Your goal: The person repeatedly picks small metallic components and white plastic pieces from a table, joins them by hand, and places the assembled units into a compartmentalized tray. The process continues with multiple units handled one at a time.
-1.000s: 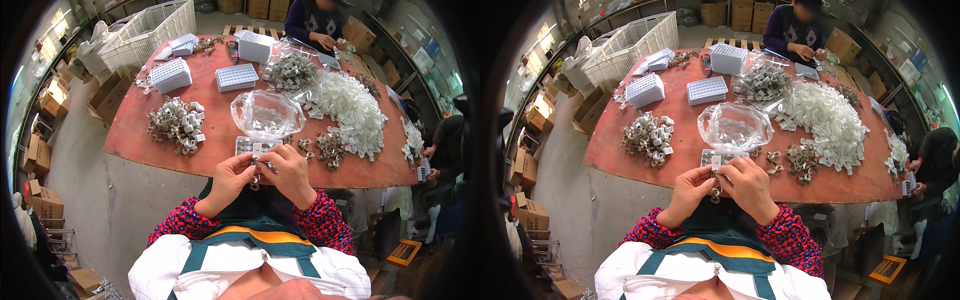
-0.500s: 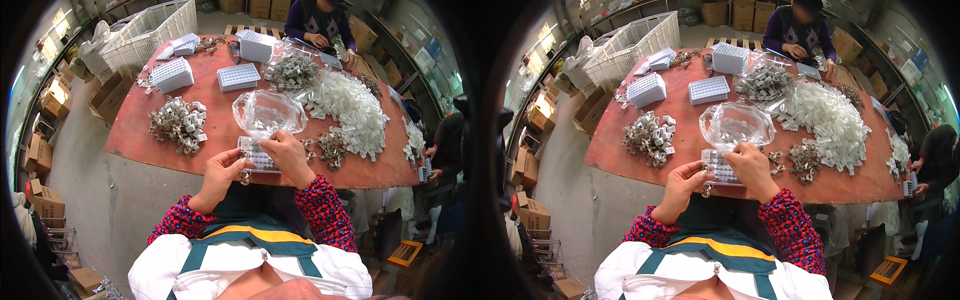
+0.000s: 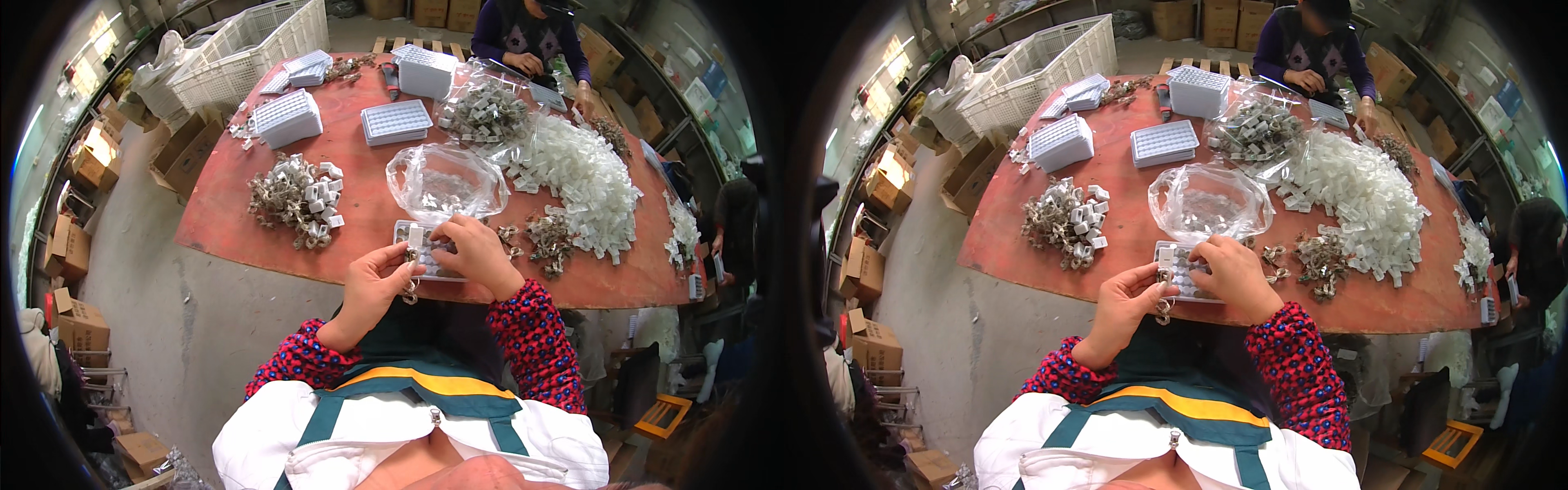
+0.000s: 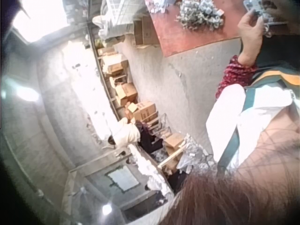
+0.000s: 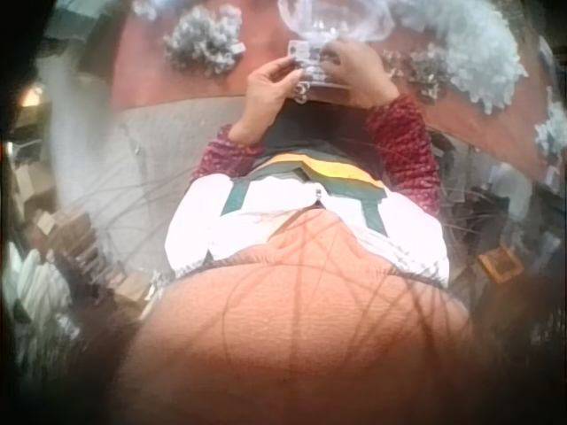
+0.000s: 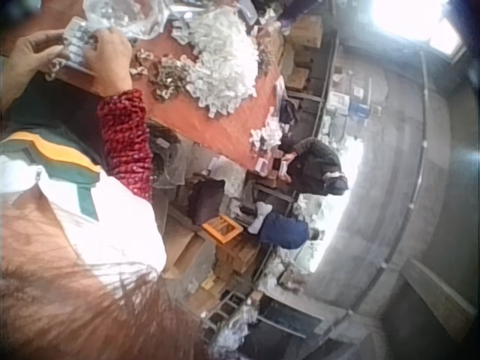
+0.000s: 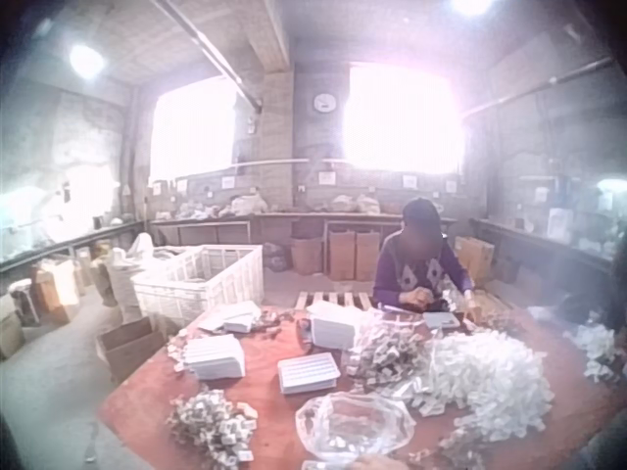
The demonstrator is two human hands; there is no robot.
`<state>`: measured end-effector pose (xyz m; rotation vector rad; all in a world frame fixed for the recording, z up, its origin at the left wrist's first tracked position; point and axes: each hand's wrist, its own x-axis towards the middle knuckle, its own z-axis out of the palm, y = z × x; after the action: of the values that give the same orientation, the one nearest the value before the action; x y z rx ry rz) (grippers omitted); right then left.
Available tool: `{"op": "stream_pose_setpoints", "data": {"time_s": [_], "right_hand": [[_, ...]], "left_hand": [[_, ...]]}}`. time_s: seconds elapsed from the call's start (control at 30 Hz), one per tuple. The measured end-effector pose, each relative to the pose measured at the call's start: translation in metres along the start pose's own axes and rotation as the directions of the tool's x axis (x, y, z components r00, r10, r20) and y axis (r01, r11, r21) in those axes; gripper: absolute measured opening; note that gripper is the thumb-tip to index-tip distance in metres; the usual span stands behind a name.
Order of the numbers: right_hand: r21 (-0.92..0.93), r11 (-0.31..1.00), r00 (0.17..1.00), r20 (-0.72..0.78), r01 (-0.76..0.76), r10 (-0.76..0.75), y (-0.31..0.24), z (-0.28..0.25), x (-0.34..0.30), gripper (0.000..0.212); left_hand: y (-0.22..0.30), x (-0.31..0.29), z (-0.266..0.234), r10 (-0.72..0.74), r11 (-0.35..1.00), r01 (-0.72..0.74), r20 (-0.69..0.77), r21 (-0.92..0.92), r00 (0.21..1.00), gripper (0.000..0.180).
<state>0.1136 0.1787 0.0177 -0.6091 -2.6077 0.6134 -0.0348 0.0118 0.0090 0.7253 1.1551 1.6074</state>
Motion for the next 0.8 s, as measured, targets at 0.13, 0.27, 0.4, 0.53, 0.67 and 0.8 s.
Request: {"op": "stream_pose_setpoints", "data": {"time_s": [0.13, 0.27, 0.4, 0.53, 0.67, 0.8], "right_hand": [[-0.023, 1.0, 0.998, 0.056, 0.01, -0.009, -0.005, -0.008, 0.004, 0.014], [0.271, 0.96, 0.993, -0.073, -0.074, 0.097, -0.027, -0.015, -0.009, 0.012], [0.186, 0.977, 0.935, -0.354, 0.103, -0.031, -0.051, -0.007, -0.022, 0.014], [-0.036, 0.987, 0.915, -0.373, 0.155, -0.157, -0.058, -0.006, -0.022, 0.013], [0.011, 0.985, 0.936, -0.315, 0.169, -0.157, -0.061, -0.006, -0.022, 0.012], [0.209, 0.969, 0.974, -0.209, 0.134, -0.09, -0.055, -0.004, -0.023, 0.014]], "left_hand": [[0.0, 0.0, 0.001, -0.007, 1.0, 0.007, -0.005, -0.001, 1.0, 0.042], [0.0, 0.0, 0.002, 0.016, 1.0, -0.016, -0.007, 0.02, 1.0, 0.042], [-0.003, 0.001, 0.007, 0.02, 1.0, -0.021, 0.017, 0.016, 1.0, 0.042], [-0.003, -0.001, 0.009, 0.051, 0.997, -0.052, 0.015, 0.062, 0.999, 0.041], [-0.004, -0.004, 0.007, 0.091, 0.994, -0.091, -0.005, 0.067, 0.996, 0.041], [-0.007, -0.003, 0.001, 0.019, 0.999, -0.018, -0.026, 0.035, 0.999, 0.038]]}}
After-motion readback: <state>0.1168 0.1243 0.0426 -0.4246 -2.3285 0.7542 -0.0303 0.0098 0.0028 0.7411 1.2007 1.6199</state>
